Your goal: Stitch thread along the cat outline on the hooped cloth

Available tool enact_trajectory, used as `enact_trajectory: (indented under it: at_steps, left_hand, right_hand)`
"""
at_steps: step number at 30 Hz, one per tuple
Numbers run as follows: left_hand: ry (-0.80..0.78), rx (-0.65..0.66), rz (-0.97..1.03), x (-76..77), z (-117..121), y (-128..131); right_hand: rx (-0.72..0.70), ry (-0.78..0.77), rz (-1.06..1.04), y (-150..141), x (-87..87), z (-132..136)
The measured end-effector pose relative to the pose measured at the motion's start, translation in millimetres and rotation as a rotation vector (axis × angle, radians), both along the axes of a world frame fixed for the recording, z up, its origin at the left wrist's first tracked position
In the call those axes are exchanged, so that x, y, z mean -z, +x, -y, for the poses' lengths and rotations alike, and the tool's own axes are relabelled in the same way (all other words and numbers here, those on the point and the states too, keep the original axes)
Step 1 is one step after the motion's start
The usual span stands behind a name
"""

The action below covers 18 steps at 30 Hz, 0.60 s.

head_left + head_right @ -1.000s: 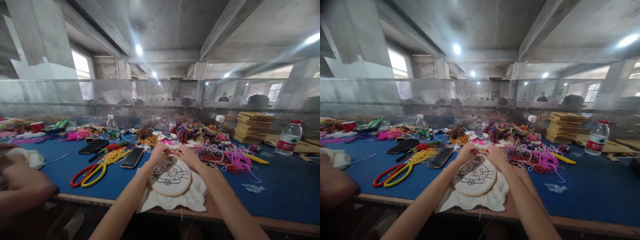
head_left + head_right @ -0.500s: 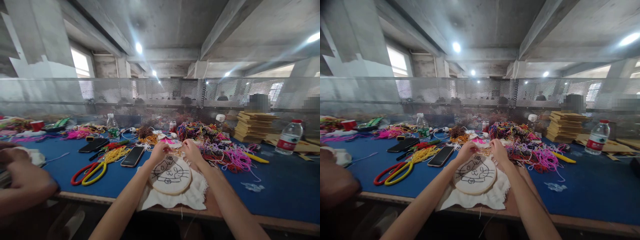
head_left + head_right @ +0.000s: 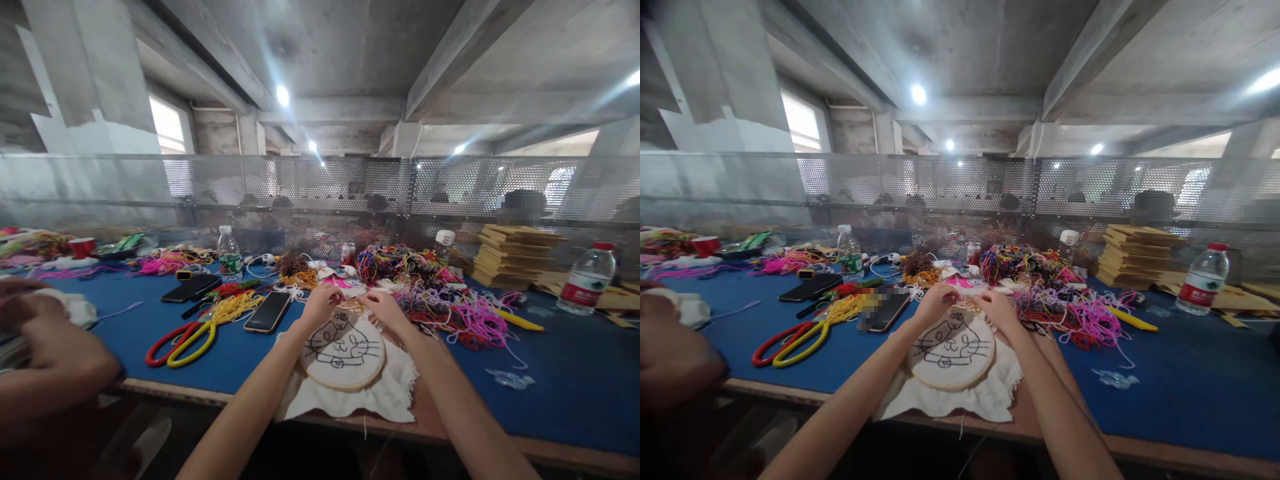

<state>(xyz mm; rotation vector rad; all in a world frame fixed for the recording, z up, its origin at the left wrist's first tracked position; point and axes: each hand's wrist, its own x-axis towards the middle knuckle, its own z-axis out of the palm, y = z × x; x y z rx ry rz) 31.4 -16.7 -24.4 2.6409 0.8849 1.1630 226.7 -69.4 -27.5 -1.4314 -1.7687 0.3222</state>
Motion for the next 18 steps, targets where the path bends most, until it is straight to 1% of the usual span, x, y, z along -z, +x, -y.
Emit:
enact_trajectory:
  at_steps: [2,6,10,15,18]
  left_hand:
    - [-0.002,0.003,-0.010,0.8,-0.2,0.4]
    - [-0.017,-0.015,-0.030,3.9,-0.8,1.5]
    - [-0.053,-0.002,-0.009,6.1,-1.7,3.6]
    - [-0.137,0.016,0.048,4.3,-1.9,6.6]
    - [-0.125,0.030,0.060,0.9,0.3,7.4]
  right_hand:
    - [-0.011,0.009,-0.002,-3.4,-1.0,1.5]
    - [0.018,0.005,0.007,-6.6,-3.7,2.4]
    - [0.030,0.026,-0.048,-7.6,-3.1,-0.5]
    - [0.025,0.027,-0.185,-7.5,-4.5,-1.8]
    - [-0.005,-0.030,-0.329,-6.1,-2.6,-3.2]
